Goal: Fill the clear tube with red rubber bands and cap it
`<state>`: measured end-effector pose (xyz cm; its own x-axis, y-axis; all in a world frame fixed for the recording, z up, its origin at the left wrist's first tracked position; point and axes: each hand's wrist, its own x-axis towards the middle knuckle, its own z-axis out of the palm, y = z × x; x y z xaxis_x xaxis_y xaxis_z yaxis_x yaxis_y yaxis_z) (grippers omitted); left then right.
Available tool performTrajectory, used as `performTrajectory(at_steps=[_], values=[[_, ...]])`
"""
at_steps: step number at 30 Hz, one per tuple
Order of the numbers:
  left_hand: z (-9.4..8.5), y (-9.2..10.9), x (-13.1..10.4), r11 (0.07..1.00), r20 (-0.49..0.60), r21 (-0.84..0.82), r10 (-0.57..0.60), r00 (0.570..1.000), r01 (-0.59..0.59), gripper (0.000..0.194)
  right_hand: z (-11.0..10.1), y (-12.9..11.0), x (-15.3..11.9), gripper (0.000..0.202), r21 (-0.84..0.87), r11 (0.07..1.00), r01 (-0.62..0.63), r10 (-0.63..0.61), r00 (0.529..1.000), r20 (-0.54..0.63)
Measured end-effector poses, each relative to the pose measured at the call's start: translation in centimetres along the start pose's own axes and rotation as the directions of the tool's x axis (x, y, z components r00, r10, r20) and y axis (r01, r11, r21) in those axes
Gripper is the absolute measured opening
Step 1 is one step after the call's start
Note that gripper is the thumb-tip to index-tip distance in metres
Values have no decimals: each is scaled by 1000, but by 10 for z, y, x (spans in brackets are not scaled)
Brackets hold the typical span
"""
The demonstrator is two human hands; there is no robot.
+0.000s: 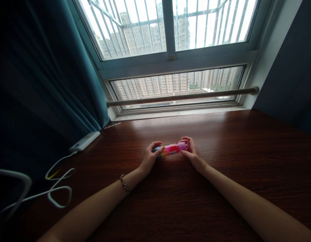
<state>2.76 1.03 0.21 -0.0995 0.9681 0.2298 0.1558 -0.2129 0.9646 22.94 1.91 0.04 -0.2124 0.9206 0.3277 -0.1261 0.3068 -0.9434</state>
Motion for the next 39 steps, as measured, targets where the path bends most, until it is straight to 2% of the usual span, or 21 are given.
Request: performTrajectory(at_steps=[3, 5, 8, 11, 14, 17, 20, 22, 24, 27, 32, 36, 39], values=[[0, 1, -1, 1000, 9, 18, 7, 1000, -8, 37, -2, 6, 3, 46, -1, 1000, -25, 25, 997, -75], [0, 3, -2, 999, 25, 28, 23, 999, -23, 37, -3, 10, 5, 45, -73, 993, -87, 79, 991, -112], [0, 5, -3, 998, 46, 33, 43, 998, -45, 38, -3, 12, 5, 41, -252, 957, -142, 131, 990, -60], [0, 5, -2, 1000, 33, 12, 20, 999, -21, 38, -1, 8, 2, 36, -335, 936, -105, 94, 994, -50], [1, 3, -1, 1000, 14, -23, -12, 1000, 12, 39, 1, 4, -2, 37, -301, 952, -57, 34, 996, -81], [1, 0, 2, 993, -13, -103, -64, 998, 62, 41, 0, 5, -2, 43, -253, 967, -32, -2, 991, -133], [0, -2, 6, 955, -28, -261, -150, 988, 137, 43, -4, 9, 2, 43, -196, 978, -67, 26, 979, -203], [-1, -3, 7, 928, -25, -336, -177, 984, 159, 44, -7, 14, 4, 40, -240, 965, -105, 35, 960, -279], [-1, -4, 8, 923, -26, -353, -175, 984, 155, 45, -10, 19, 6, 37, -371, 918, -136, 4, 942, -335], [-1, -6, 8, 933, -34, -334, -155, 987, 135, 44, -11, 23, 7, 32, -550, 826, -126, -39, 960, -278], [-2, -9, 8, 946, -60, -304, -139, 988, 114, 44, -9, 25, 6, 40, -676, 735, -53, -52, 990, -134], [-2, -9, 9, 944, -73, -310, -142, 987, 113, 45, -10, 30, 7, 44, -723, 690, -29, -76, 991, -113], [-2, -9, 9, 941, -70, -318, -145, 987, 115, 45, -12, 37, 7, 41, -817, 577, -1, -132, 987, -94]])
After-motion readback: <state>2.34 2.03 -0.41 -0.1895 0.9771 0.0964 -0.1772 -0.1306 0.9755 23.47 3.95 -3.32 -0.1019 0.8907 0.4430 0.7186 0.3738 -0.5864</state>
